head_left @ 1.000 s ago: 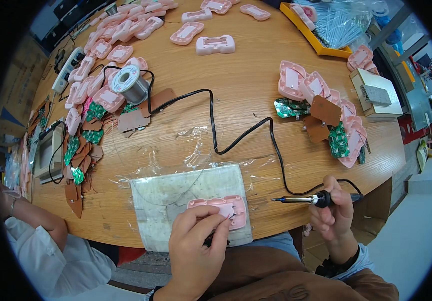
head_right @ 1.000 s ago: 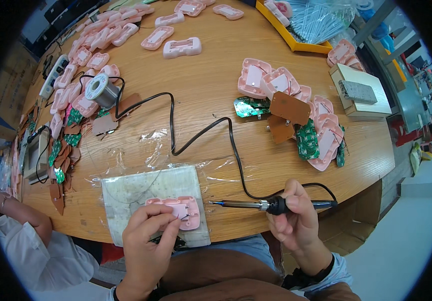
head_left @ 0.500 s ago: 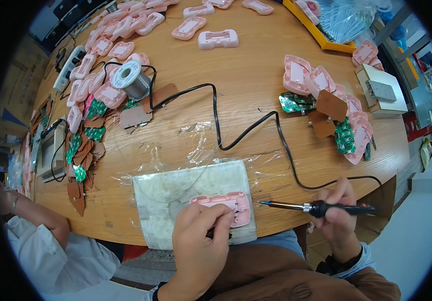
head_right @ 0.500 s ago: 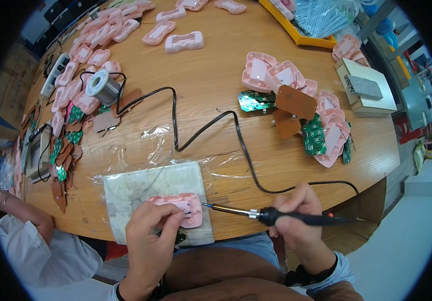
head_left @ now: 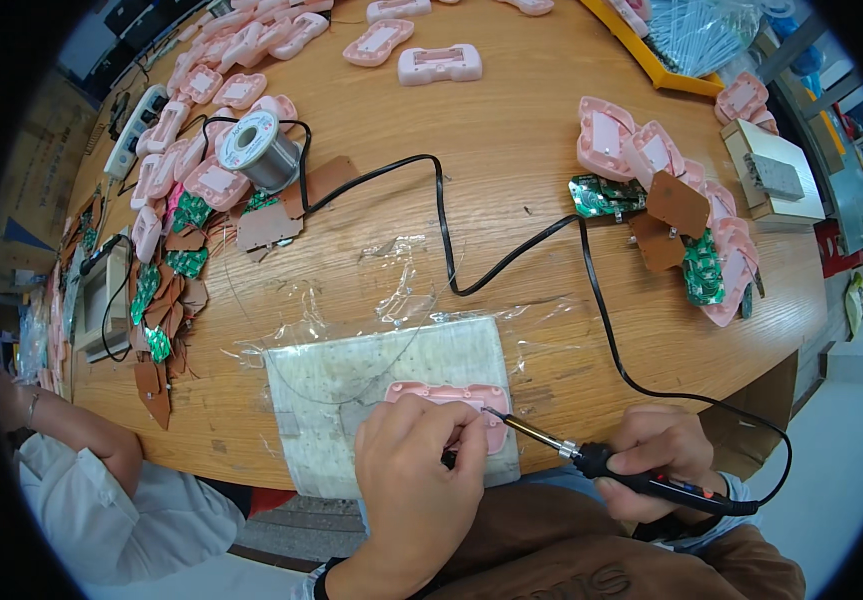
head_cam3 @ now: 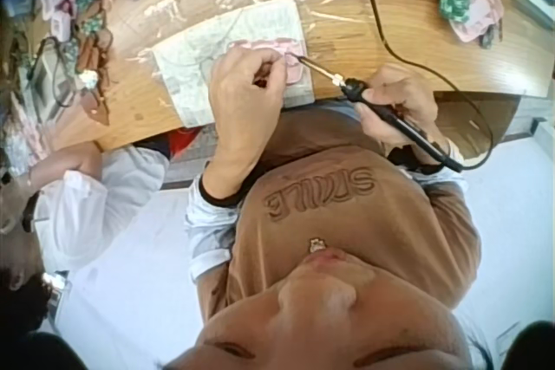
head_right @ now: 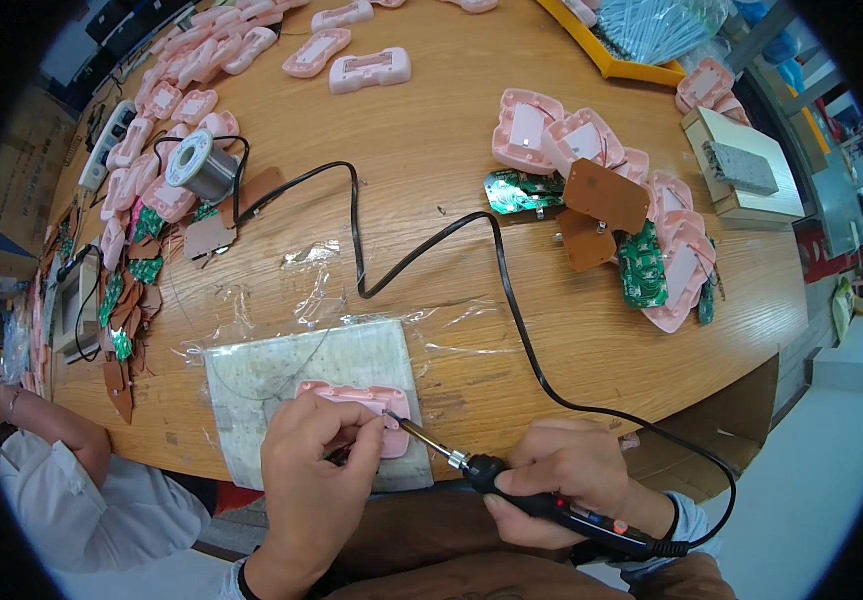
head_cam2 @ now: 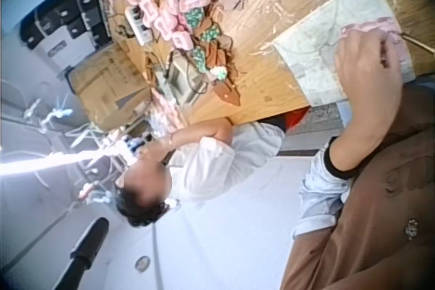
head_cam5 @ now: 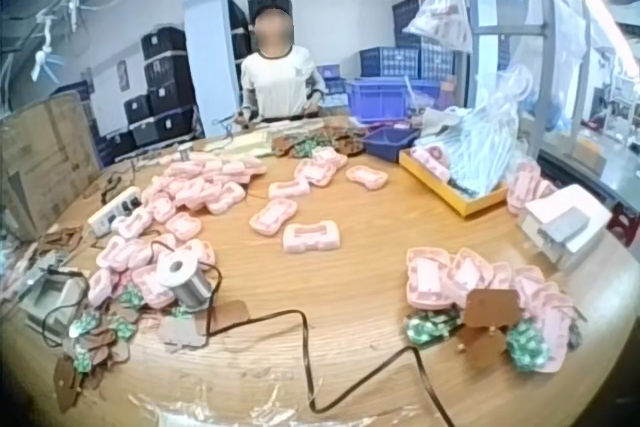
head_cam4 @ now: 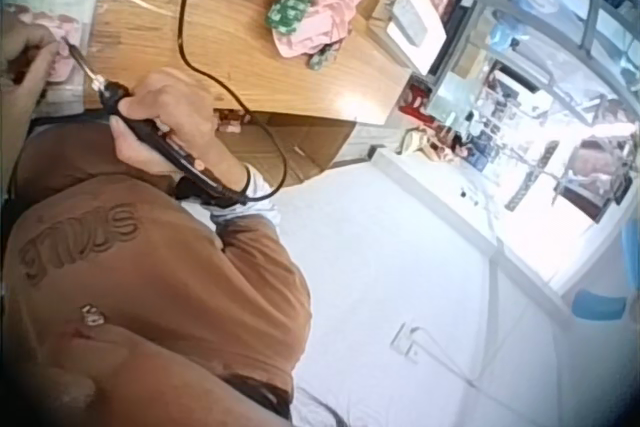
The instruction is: The person uses a soldering iron to attach wires to pink plastic casings containing small circuit boards. They repeatedly heat contact points, apply solder, and place finished units aside on the table.
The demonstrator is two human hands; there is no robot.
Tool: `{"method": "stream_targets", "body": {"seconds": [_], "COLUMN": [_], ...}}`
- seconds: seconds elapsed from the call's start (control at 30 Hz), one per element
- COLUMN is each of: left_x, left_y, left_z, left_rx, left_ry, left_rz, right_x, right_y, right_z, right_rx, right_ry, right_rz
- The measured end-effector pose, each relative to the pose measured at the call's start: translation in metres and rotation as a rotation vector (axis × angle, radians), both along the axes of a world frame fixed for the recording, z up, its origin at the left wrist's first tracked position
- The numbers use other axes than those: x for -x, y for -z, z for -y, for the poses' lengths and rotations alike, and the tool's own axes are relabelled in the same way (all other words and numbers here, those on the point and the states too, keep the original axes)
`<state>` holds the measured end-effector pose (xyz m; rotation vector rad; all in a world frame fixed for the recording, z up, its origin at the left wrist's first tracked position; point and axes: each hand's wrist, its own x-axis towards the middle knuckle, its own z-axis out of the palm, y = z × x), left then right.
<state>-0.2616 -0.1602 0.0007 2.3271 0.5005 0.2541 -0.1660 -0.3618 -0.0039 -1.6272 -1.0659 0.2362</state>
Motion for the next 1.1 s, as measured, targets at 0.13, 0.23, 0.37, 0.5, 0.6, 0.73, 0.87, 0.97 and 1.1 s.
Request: {"method": "stream_targets", "body": {"seconds": [0.13, 0.23, 0.37, 0.5, 0.6, 0.73, 0.87, 0.97, 1.1], "left_x": [-0.002, -0.003, -0.004, -0.005, -0.007, -0.009, -0.011, -0.012, -0.011], "left_y": [-0.001, -0.001, 0.0, -0.001, -0.003, -0.004, -0.006, -0.008, -0.008], "left_z": [0.0, -0.001, -0.004, -0.006, -0.007, -0.006, -0.006, -0.006, -0.005], "left_rx": [-0.045, -0.117, -0.196, -0.16, -0.138, -0.104, -0.095, -0.085, -0.109], "left_ry": [0.024, 0.08, 0.145, 0.164, 0.162, 0.131, 0.118, 0.116, 0.113], "left_rz": [0.014, 0.015, 0.021, 0.019, -0.008, -0.013, -0.019, -0.033, -0.014], "right_x": [0.0, 0.0, -0.002, -0.001, -0.001, -0.003, -0.006, -0.005, -0.002], "right_y": [0.002, 0.004, 0.001, -0.001, 0.001, 0.004, 0.003, 0.002, 0.0], "right_z": [-0.002, -0.004, -0.002, -0.001, -0.002, 0.0, 0.004, 0.006, 0.008], "right_rx": [-0.013, -0.03, 0.003, -0.028, -0.027, -0.033, -0.034, -0.051, -0.129], "right_ry": [-0.008, -0.005, -0.041, 0.008, -0.002, -0.011, 0.002, 0.047, 0.144], "right_rz": [-0.008, -0.017, 0.004, -0.009, -0.009, 0.019, 0.039, 0.022, -0.013]}}
